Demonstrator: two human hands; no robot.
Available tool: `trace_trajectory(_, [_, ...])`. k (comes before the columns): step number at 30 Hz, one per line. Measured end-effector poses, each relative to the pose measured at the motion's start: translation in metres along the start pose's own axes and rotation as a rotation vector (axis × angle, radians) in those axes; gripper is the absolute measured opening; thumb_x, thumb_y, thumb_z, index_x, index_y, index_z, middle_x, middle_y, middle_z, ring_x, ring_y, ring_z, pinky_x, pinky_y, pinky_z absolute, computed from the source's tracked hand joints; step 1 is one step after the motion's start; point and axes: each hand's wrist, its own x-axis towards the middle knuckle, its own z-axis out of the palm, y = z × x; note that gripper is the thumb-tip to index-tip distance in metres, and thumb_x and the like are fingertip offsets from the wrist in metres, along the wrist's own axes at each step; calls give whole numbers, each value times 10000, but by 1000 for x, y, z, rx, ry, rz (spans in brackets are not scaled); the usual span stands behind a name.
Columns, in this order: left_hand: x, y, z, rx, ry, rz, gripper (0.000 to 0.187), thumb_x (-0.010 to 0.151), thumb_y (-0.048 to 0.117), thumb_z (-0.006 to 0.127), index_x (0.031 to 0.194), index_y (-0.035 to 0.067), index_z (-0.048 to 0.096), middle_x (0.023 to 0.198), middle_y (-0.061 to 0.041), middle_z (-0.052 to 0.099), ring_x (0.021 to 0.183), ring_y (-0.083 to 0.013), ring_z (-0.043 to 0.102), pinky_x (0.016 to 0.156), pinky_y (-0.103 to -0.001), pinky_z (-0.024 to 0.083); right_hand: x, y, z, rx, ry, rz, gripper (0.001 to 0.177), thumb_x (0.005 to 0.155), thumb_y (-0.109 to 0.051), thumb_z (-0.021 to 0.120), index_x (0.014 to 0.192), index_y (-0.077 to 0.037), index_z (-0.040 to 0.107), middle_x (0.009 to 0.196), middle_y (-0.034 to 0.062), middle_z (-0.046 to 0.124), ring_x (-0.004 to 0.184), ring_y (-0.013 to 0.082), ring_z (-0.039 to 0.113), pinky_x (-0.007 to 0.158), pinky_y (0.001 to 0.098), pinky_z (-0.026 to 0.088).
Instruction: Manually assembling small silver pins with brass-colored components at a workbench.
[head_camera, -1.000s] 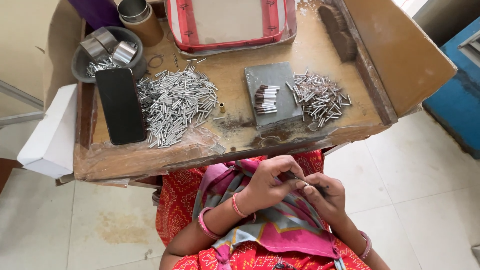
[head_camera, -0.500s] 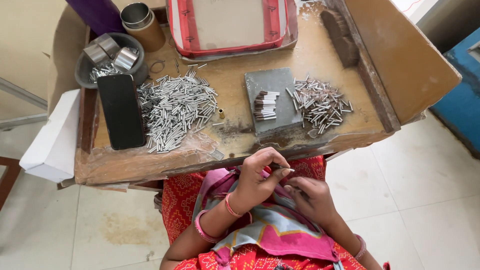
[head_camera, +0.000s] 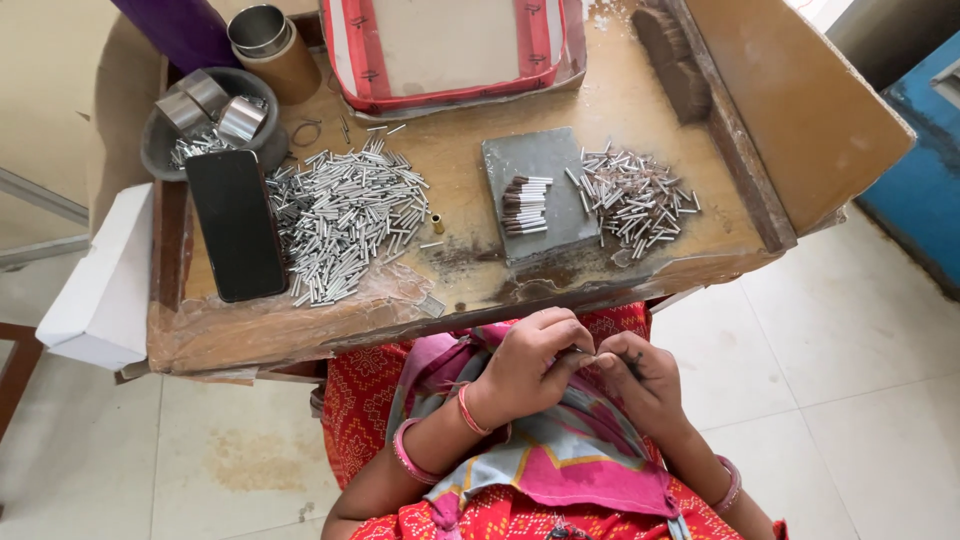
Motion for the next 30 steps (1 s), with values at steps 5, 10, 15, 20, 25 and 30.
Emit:
trace_trajectory(5, [-3,1,0,-24,80,25,166,835,-30,714,945,33,607,881,-125,610,833,-314,629,743,-385,520,-5,1,1,-26,-44,12,166,1018,-144,620,918,-11,627,674,-50,554,595,16,459,512,203,371])
trace_trajectory(10, [-3,5,2,-69,43,-26,148,844,-47,700,934,24,607,871,-130,604,796,-297,630,714,-374,521,8,-21,3,-1,-48,29,119,994,-119,632,1000,-4,660,711,-42,565,636,10,454,543,203,363])
trace_trajectory(15, [7,7,-7,138,144,51,149,811,-54,681,915,30,615,875,-134,605,848,-329,619,760,-403,514,53,-41,-13,-509,58,-302,65,906,-70,741,959,-43,714,686,39,662,585,73,594,555,229,468])
trace_trajectory(20, [39,0,-32,325,312,137,118,856,-23,692,925,40,620,915,-110,631,894,-324,626,798,-427,521,99,-71,-14,-883,201,-410,110,952,-150,735,1023,-71,708,798,82,712,627,188,682,591,317,521])
trace_trajectory(25, [79,-23,-63,535,404,126,125,844,56,755,924,52,658,992,-97,645,979,-317,611,869,-434,506,119,-65,-4,-1148,192,-378,262,910,-299,726,1073,-94,718,867,89,733,697,310,701,584,423,527])
trace_trajectory(30, [86,-50,-64,619,322,-5,119,799,102,789,854,61,692,1036,-83,637,1043,-312,573,924,-433,445,113,-48,-12,-1161,209,-310,107,955,-228,684,1009,-136,688,896,81,719,738,327,694,621,440,526])
